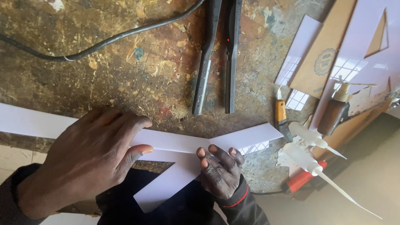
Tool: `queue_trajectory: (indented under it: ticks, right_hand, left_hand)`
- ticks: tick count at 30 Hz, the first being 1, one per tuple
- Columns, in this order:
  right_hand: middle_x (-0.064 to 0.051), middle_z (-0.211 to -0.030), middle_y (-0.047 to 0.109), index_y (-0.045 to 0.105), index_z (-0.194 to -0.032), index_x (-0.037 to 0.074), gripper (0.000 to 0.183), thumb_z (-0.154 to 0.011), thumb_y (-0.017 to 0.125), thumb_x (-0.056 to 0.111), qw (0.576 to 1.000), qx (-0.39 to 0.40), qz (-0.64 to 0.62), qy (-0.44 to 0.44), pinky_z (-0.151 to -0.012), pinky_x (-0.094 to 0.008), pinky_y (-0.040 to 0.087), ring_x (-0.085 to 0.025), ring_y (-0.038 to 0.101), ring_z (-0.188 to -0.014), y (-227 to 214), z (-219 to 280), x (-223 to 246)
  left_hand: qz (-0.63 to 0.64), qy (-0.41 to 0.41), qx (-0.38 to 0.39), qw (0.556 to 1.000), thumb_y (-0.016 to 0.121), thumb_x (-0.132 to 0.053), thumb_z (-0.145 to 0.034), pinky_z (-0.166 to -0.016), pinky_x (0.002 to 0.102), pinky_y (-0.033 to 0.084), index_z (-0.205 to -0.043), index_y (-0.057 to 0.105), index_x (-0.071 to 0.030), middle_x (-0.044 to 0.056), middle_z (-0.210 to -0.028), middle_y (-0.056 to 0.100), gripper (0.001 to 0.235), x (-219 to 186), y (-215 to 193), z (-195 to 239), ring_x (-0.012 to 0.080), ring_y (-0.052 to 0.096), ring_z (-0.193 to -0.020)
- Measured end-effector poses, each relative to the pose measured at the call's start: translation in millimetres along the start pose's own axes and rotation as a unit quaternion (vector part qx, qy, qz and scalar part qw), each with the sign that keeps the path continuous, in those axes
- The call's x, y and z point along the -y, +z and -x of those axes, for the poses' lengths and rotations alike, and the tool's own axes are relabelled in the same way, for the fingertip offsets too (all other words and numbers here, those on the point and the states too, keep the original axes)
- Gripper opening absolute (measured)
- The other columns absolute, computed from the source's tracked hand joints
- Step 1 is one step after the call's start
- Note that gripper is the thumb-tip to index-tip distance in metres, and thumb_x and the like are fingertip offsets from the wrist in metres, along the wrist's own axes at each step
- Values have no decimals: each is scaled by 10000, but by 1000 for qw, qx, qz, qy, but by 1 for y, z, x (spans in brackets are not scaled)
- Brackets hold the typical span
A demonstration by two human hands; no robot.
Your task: The person is gluing and heat-bending plastic strips to the edges of a letter cutout to create a 3D sign component.
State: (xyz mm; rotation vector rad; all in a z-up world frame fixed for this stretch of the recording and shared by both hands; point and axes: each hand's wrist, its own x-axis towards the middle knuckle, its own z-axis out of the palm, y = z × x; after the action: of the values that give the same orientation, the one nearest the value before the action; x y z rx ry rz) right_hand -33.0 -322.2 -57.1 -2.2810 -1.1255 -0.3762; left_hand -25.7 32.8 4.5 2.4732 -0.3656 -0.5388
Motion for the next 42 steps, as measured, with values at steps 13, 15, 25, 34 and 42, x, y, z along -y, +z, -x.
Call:
queue_trajectory:
  ticks: [13,15,25,34,42]
  right_hand:
    - [54,-1224,888,554,-1562,155,463,-1132,588,-12,999,29,1,17,-1329,-445,361,-219,760,-1319,-2,9,2]
    - [34,-1232,884,566,-1552,138,478,-1107,575,-37,1000,18,5,13,-1323,-452,379,-235,762,-1303,1,19,-1]
    - [-117,-1462,568,486,-1628,135,574,-1107,662,297,973,-185,21,138,-1273,-595,583,-274,541,-1465,6,22,-2]
    - [-11,-1364,563,528,-1514,286,595,-1026,869,282,977,-89,51,186,-1242,-494,567,-241,523,-1411,-4,40,1]
    - [-36,-1274,658,651,-1156,267,275,-990,768,82,974,-74,55,208,-1117,-455,550,-313,555,-1306,1,18,4]
  left_hand:
    - [-7,9,-19,1000,696,-422,-1077,-837,458,575,-1276,645,-158,32,-1041,733,334,-2,-2,0,285,676,-884]
    - [-15,16,-24,999,659,-420,-1109,-849,454,571,-1272,642,-166,25,-1016,717,303,-2,-2,0,272,661,-872]
    - [-17,4,-18,1000,705,-434,-1062,-839,464,577,-1273,659,-151,37,-1064,728,356,-3,-3,-2,299,679,-943]
    - [-40,4,-13,999,665,-482,-1078,-809,453,548,-1215,653,-185,16,-1033,705,327,-3,-3,-2,306,657,-932]
    - [-44,6,-12,999,666,-469,-1083,-842,447,550,-1223,639,-185,18,-1041,685,318,-3,-4,-2,293,642,-932]
